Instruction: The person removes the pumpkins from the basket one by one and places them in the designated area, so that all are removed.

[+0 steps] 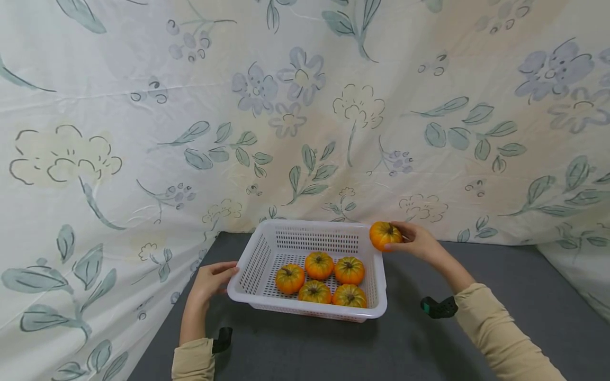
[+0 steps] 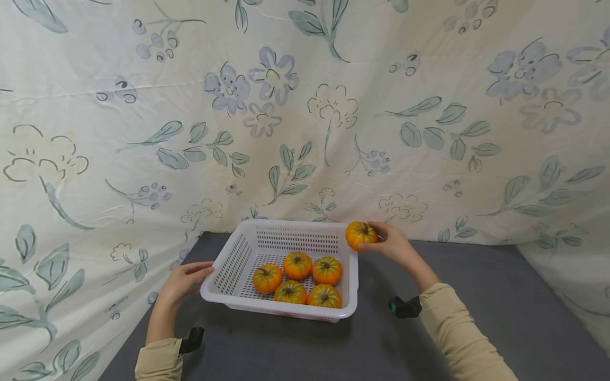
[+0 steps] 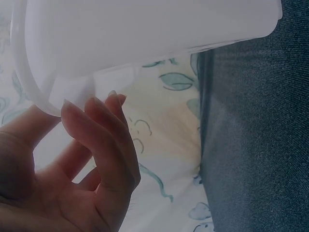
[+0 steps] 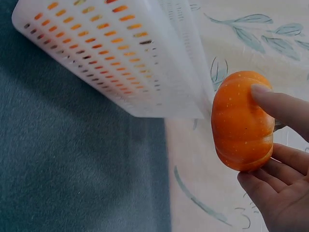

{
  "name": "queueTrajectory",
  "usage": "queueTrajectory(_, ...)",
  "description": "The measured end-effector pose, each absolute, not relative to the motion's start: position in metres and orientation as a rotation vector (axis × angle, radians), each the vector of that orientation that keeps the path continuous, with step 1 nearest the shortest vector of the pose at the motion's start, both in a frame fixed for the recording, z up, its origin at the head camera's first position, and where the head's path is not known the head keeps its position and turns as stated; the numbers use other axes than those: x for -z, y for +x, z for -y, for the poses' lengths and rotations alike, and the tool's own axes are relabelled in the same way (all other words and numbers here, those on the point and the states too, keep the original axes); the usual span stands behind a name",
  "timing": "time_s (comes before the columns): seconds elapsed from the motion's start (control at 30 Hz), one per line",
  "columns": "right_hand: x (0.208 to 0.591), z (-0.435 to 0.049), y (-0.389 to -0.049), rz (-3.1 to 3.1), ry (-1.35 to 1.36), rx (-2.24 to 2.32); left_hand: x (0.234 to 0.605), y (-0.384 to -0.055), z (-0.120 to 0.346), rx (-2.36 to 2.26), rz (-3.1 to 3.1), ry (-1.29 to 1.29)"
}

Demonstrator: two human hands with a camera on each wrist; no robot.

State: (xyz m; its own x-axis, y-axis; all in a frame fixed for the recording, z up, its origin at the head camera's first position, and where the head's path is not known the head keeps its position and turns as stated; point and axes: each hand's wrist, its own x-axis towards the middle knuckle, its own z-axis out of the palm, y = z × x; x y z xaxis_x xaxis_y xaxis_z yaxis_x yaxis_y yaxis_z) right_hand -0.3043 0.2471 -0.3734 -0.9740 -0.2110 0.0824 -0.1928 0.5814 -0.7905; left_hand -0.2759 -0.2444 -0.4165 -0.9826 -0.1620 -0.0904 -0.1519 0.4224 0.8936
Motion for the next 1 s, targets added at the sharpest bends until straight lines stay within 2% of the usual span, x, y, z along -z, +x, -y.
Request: queueTrajectory(1.0,0.420,-0.277,-0.306,-2.877,-0.261,1.285,0.415,-0.274,0.244,1.638,2.651,0.268)
